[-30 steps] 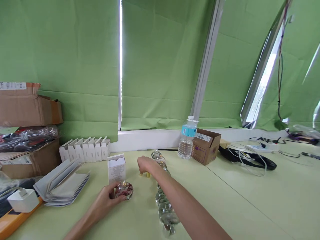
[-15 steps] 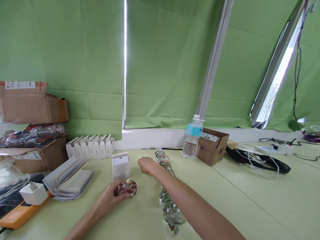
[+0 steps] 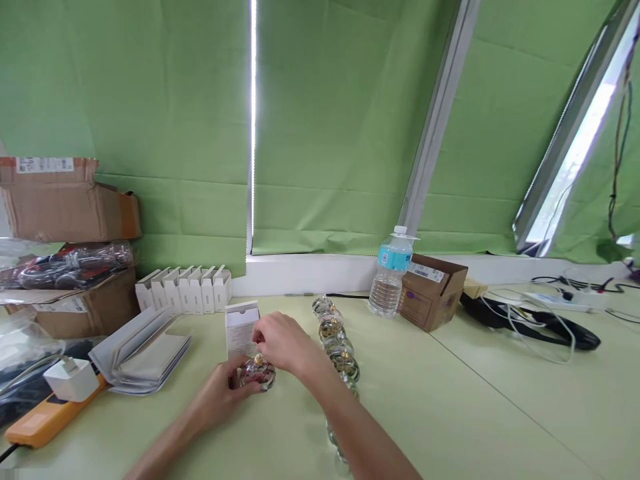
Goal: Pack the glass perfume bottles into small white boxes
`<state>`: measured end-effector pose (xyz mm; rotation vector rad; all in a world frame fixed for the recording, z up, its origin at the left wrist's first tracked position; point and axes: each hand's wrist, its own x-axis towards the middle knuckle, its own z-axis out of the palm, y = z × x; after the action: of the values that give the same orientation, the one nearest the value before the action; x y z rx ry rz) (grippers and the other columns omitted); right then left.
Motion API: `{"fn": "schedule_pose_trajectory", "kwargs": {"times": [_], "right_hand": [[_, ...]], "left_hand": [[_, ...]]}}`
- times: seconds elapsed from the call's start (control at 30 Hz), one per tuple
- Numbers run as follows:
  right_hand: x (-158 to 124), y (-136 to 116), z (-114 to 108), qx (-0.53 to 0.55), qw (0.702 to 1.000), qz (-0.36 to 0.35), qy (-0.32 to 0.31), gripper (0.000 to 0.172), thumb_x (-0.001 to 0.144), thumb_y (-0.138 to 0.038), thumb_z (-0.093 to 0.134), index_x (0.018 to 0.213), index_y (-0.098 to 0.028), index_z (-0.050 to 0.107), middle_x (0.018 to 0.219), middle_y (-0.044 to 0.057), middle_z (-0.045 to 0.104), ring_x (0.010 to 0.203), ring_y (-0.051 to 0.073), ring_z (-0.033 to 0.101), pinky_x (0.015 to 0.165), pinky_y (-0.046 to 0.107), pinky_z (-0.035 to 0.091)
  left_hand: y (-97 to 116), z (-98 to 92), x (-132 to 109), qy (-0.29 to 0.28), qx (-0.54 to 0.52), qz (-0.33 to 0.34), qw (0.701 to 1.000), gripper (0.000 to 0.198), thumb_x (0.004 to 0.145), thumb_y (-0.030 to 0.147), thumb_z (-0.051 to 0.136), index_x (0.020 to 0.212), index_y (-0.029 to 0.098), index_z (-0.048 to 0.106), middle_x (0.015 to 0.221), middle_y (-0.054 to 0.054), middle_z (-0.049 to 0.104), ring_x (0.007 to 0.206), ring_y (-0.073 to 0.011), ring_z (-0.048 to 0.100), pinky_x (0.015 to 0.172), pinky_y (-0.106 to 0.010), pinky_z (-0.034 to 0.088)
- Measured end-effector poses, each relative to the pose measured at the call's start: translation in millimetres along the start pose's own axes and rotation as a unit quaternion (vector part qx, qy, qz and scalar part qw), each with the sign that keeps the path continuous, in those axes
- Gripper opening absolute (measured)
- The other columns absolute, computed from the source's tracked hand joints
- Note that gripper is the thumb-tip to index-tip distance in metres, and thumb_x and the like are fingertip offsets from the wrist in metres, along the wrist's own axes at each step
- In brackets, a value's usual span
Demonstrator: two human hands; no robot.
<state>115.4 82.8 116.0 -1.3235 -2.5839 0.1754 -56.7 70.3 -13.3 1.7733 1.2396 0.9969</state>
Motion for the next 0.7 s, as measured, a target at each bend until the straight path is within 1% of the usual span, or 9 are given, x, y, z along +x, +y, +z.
{"fn": "schedule_pose_trajectory", "kwargs": {"times": [0.1,0.2,0.27,0.33,0.5,0.7], "right_hand": [[-2.9,-3.5,4.7,0.003,1.0,0.006,0.015,0.019,0.077,-0.011,0.055,0.082,-0.019,0.071,0.083,0.003,0.072,0.074,0.015,0.062,0.061,0.022,0.036],[-6.1,-5.6,4.9,0.001,1.0,0.006,0.022,0.021,0.077,-0.01,0.052,0.078,-0.019,0.071,0.081,0.002,0.072,0.072,0.015,0.061,0.059,0.023,0.034],[-7.7,-7.5,4.5,-0.001,1.0,0.002,0.025,0.022,0.077,-0.01,0.051,0.078,-0.02,0.07,0.084,0.002,0.072,0.075,0.015,0.061,0.06,0.023,0.033],[-8.0,-9.3,5.3,-0.003,1.0,-0.003,0.021,0.022,0.076,-0.009,0.051,0.077,-0.02,0.07,0.084,0.002,0.071,0.076,0.015,0.06,0.06,0.024,0.032],[-5.2,-8.9,11.4,-0.011,1.0,-0.003,0.003,0.021,0.073,-0.009,0.054,0.075,-0.02,0.072,0.08,0.003,0.071,0.073,0.016,0.059,0.056,0.025,0.028],[-3.3,-4.0,13.6,0.0,1.0,-0.008,-0.013,0.026,0.07,-0.006,0.053,0.079,-0.02,0.072,0.078,0.001,0.071,0.07,0.014,0.058,0.057,0.023,0.03]], "left_hand": [[-0.7,0.9,0.7,0.006,0.063,0.01,0.998,0.032,0.074,0.047,0.069,0.092,0.02,0.068,0.065,0.002,0.056,0.055,-0.0116,0.037,0.052,-0.024,0.026],[-0.5,0.8,0.9,0.001,0.078,0.012,0.997,0.033,0.074,0.049,0.067,0.092,0.021,0.068,0.063,0.003,0.054,0.055,-0.0119,0.036,0.051,-0.024,0.026],[-0.2,0.6,0.9,0.002,0.081,0.016,0.997,0.034,0.074,0.05,0.067,0.092,0.021,0.067,0.064,0.003,0.054,0.056,-0.0123,0.038,0.052,-0.023,0.027],[0.3,0.5,0.7,0.004,0.081,0.018,0.997,0.033,0.075,0.049,0.067,0.092,0.021,0.067,0.065,0.003,0.055,0.057,-0.0124,0.038,0.052,-0.023,0.027],[3.0,0.1,0.0,0.003,0.097,0.011,0.995,0.029,0.076,0.046,0.067,0.089,0.02,0.065,0.065,0.003,0.052,0.057,-0.0119,0.037,0.051,-0.022,0.028],[0.8,-0.5,0.0,0.004,0.116,0.014,0.993,0.029,0.077,0.045,0.066,0.094,0.021,0.066,0.065,0.003,0.054,0.057,-0.0123,0.04,0.051,-0.022,0.029]]}}
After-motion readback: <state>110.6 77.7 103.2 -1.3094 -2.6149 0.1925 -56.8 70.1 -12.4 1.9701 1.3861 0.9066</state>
